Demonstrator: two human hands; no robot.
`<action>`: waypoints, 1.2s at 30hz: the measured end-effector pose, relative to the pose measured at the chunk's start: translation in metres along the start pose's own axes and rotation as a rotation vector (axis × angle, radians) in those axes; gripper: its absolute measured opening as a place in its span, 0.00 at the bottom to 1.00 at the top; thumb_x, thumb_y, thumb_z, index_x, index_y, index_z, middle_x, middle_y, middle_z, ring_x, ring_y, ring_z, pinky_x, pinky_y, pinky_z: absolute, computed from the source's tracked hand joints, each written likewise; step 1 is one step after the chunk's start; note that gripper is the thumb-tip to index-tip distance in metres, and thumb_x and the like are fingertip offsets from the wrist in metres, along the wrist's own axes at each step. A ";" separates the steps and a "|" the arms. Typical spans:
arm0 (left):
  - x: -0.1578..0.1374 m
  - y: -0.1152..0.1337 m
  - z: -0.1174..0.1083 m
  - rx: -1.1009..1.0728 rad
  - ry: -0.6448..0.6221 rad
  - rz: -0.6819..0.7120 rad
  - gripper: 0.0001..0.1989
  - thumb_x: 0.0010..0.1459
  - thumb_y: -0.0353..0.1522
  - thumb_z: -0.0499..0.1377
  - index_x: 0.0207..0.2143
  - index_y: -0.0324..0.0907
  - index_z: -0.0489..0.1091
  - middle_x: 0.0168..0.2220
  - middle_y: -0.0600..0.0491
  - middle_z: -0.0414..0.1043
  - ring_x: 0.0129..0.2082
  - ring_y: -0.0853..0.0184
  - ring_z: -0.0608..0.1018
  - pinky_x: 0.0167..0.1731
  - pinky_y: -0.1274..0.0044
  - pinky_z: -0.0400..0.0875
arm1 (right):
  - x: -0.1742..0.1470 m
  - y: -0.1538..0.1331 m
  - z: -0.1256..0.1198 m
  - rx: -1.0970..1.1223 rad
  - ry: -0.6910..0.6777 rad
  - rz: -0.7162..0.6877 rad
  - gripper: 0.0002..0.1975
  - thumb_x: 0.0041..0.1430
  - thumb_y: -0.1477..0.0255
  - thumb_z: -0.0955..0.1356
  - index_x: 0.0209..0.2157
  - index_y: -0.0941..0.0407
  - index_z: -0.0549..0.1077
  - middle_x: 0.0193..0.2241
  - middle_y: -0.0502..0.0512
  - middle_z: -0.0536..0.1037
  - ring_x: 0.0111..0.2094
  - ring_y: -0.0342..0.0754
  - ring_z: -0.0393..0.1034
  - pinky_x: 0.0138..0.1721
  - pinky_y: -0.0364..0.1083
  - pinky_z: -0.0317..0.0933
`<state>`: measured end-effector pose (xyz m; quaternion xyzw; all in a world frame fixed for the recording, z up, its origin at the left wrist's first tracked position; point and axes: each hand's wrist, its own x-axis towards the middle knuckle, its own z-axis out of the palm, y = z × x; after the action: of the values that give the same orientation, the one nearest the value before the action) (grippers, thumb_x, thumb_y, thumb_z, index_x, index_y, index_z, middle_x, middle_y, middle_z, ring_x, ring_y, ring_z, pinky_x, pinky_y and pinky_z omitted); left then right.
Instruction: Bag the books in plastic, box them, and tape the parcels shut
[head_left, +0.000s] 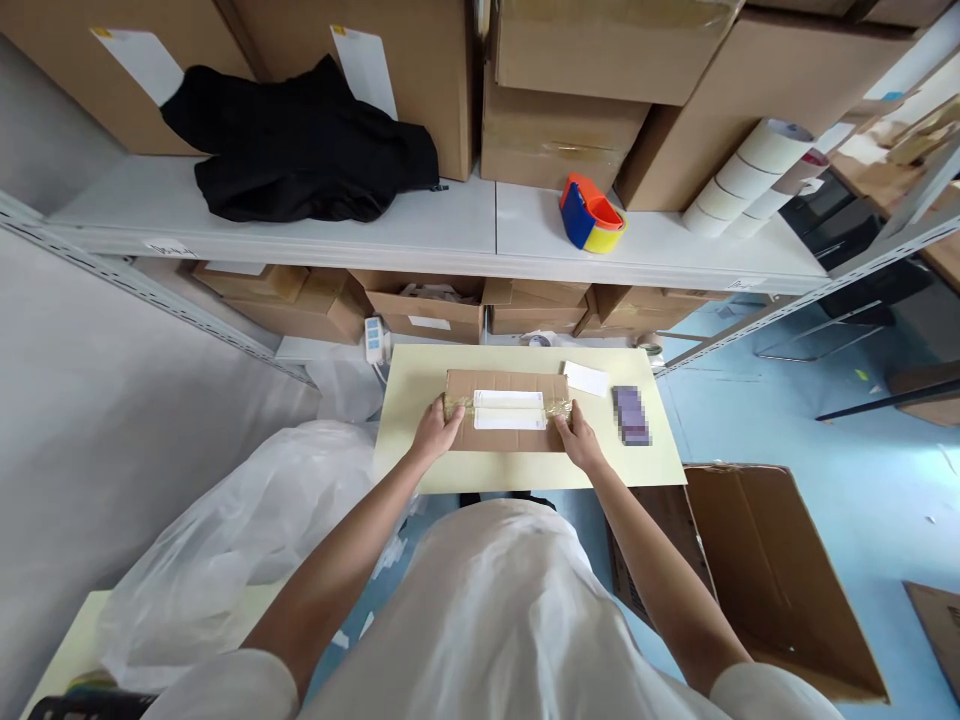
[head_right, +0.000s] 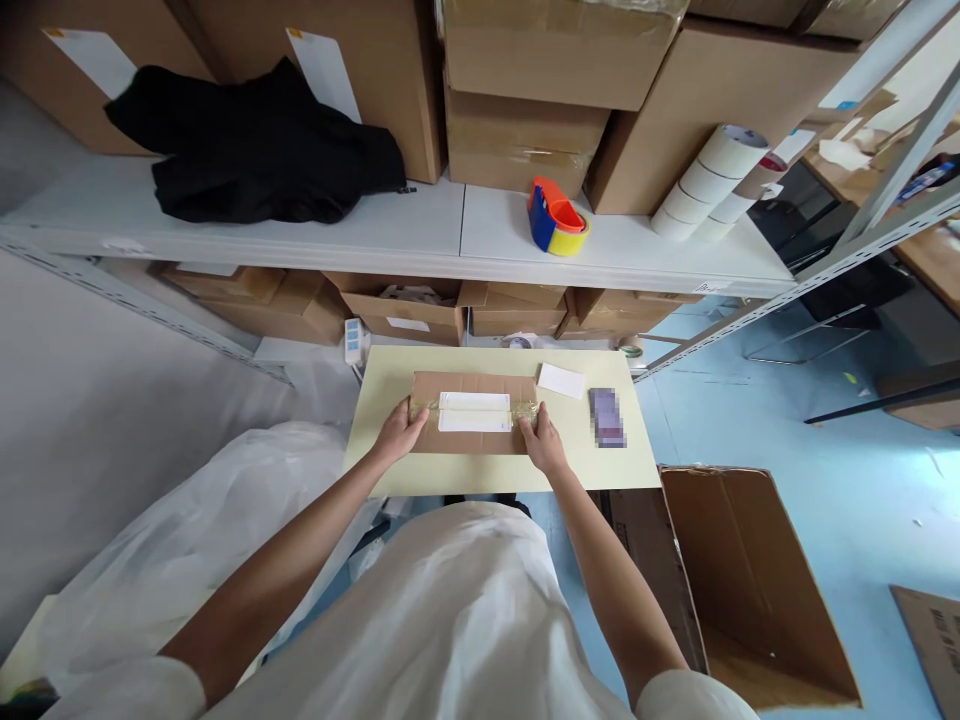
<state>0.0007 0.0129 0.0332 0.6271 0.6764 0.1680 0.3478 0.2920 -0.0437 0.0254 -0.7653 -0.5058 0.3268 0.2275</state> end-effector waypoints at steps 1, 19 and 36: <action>-0.001 0.000 0.003 -0.043 0.002 0.010 0.27 0.62 0.42 0.48 0.58 0.35 0.60 0.55 0.37 0.68 0.56 0.53 0.70 0.53 0.66 0.65 | -0.001 0.003 0.000 0.023 -0.005 -0.026 0.35 0.62 0.54 0.59 0.65 0.58 0.50 0.60 0.67 0.65 0.61 0.60 0.60 0.58 0.59 0.54; 0.009 0.108 0.036 0.274 0.091 0.381 0.30 0.61 0.38 0.52 0.63 0.38 0.52 0.67 0.39 0.49 0.68 0.54 0.49 0.63 0.61 0.51 | 0.064 0.071 -0.025 -0.012 -0.079 -0.172 0.22 0.65 0.64 0.60 0.56 0.59 0.69 0.54 0.68 0.71 0.56 0.59 0.65 0.56 0.59 0.60; 0.108 0.201 0.135 0.449 -0.086 0.330 0.18 0.62 0.41 0.53 0.49 0.40 0.70 0.49 0.46 0.75 0.47 0.57 0.76 0.49 0.68 0.66 | 0.164 0.128 -0.029 -0.422 -0.245 -0.389 0.19 0.58 0.82 0.65 0.51 0.61 0.69 0.57 0.68 0.67 0.59 0.59 0.59 0.53 0.57 0.63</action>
<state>0.2426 0.1206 0.0434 0.7967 0.5700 0.0418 0.1966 0.4382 0.0580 -0.0859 -0.6392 -0.7232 0.2547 0.0593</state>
